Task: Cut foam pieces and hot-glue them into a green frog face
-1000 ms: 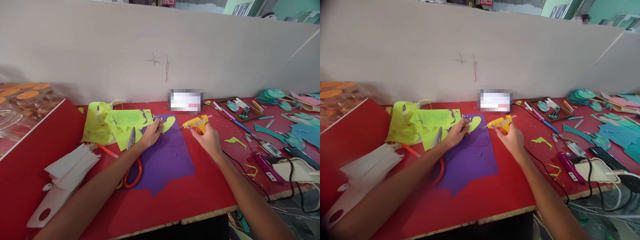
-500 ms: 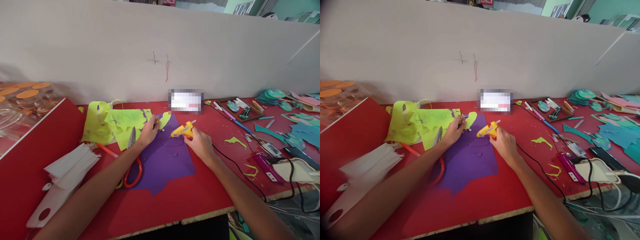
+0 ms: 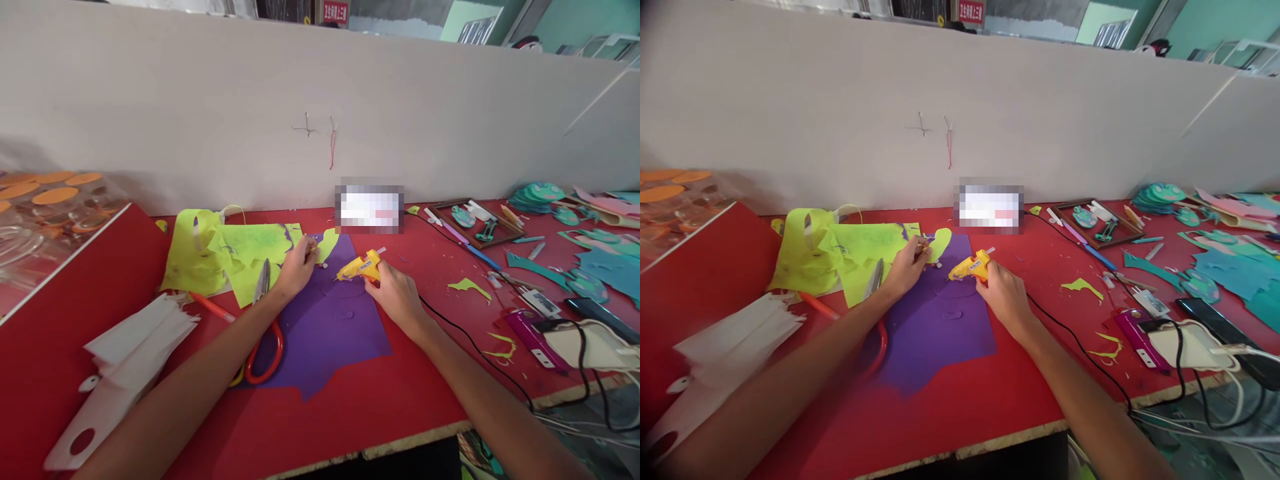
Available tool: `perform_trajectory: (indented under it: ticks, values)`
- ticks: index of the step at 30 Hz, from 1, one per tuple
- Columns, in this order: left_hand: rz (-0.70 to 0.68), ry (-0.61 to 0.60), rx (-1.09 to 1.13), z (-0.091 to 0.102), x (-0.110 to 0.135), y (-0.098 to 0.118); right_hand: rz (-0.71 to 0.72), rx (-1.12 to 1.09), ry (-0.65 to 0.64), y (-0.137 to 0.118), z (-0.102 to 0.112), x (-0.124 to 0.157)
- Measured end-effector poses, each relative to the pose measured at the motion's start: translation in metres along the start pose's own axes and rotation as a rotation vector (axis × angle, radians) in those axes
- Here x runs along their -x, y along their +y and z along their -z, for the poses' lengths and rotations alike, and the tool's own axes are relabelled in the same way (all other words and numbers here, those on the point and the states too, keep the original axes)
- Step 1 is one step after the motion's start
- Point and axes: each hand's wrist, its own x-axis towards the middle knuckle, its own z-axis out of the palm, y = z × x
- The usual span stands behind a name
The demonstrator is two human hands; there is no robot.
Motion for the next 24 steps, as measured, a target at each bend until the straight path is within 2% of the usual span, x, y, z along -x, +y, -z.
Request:
perform_trajectory:
  ticks: [24]
  values:
    - [0.004,-0.022,0.047,0.000,0.001,0.002,0.006,-0.019,-0.040,0.014,0.005,-0.001]
